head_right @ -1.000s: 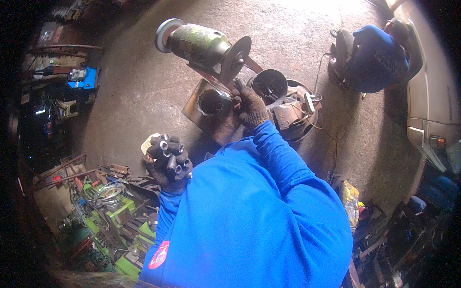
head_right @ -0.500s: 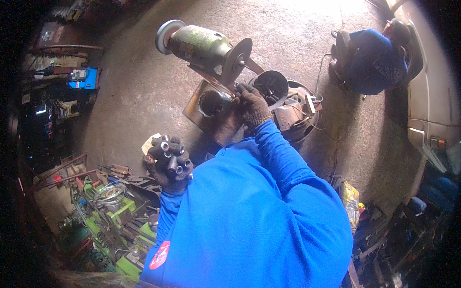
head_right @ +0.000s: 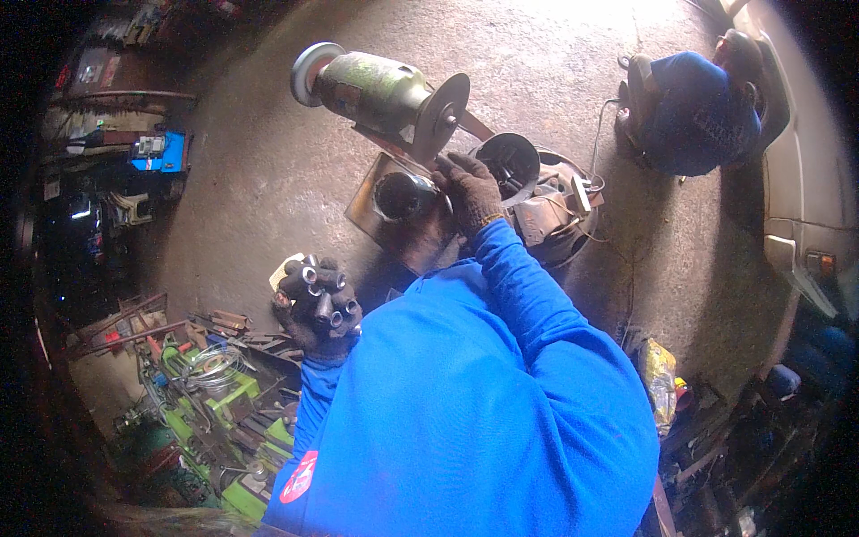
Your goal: The person uses a bench grinder to deburr and smooth the ends of small metal tubes. They hold a bundle of tubes in one hand and grind each end against the spinning wheel, rotating the pieces to work different sides. Another person is visible in the background working near a vehicle.
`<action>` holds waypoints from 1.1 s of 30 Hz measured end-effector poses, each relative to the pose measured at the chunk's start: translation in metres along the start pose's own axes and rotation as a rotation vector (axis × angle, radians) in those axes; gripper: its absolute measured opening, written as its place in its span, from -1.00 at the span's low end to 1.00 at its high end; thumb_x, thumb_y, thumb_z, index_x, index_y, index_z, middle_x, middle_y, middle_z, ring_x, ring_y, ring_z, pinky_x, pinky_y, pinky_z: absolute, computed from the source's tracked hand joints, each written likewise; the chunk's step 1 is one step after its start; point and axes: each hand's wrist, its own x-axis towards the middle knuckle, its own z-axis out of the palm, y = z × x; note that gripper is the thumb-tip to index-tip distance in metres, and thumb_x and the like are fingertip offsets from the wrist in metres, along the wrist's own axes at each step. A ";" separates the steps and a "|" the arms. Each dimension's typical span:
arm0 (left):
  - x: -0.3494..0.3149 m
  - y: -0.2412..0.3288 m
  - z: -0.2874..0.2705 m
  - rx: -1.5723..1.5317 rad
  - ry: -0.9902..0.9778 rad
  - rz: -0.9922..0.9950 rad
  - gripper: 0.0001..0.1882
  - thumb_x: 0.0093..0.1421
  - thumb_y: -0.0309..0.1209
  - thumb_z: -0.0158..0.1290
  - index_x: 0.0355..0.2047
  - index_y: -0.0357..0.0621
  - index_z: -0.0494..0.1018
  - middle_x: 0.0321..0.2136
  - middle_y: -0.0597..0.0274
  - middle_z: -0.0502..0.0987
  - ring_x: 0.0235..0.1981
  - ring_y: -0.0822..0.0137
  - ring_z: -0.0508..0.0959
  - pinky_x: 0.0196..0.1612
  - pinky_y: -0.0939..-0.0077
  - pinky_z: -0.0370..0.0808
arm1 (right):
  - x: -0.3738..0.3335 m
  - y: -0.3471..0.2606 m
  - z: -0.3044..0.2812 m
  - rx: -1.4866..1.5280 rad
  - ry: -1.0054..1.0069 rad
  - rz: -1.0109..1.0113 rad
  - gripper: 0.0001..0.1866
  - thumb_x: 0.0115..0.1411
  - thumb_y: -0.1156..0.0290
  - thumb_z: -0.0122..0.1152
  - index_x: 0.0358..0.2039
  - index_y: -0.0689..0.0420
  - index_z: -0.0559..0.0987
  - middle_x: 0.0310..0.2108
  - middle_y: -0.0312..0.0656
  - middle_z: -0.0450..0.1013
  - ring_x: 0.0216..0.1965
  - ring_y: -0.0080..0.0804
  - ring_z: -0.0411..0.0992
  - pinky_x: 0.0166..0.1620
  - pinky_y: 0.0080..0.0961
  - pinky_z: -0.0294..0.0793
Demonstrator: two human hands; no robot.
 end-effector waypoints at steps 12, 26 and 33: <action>0.002 -0.001 -0.005 -0.037 -0.095 0.011 -0.16 0.31 0.20 0.19 0.40 -0.06 0.33 0.14 0.03 0.52 -0.06 0.06 0.57 -0.43 0.34 0.59 | 0.029 0.009 -0.019 0.033 0.020 0.066 -0.60 0.49 0.54 0.19 0.29 0.31 0.46 -0.02 0.02 0.59 -0.20 -0.31 0.60 -0.19 -0.44 0.68; 0.000 -0.004 0.002 0.057 -0.047 0.003 -0.19 0.28 0.23 0.20 0.26 -0.15 0.38 0.11 0.16 0.52 -0.03 0.05 0.58 -0.43 0.32 0.60 | 0.029 0.011 -0.019 -0.220 0.069 0.013 -0.55 0.37 0.61 0.21 0.27 0.27 0.50 -0.05 0.06 0.61 -0.27 -0.22 0.66 -0.25 -0.31 0.79; 0.002 -0.012 0.010 0.037 -0.060 0.060 -0.13 0.30 0.29 0.14 0.28 -0.24 0.36 0.09 0.07 0.54 -0.12 0.06 0.58 -0.50 0.35 0.57 | 0.039 0.016 -0.011 -0.461 0.111 -0.118 -0.63 0.30 0.53 0.39 0.12 0.25 0.67 -0.17 -0.06 0.70 -0.24 -0.32 0.69 -0.20 -0.39 0.74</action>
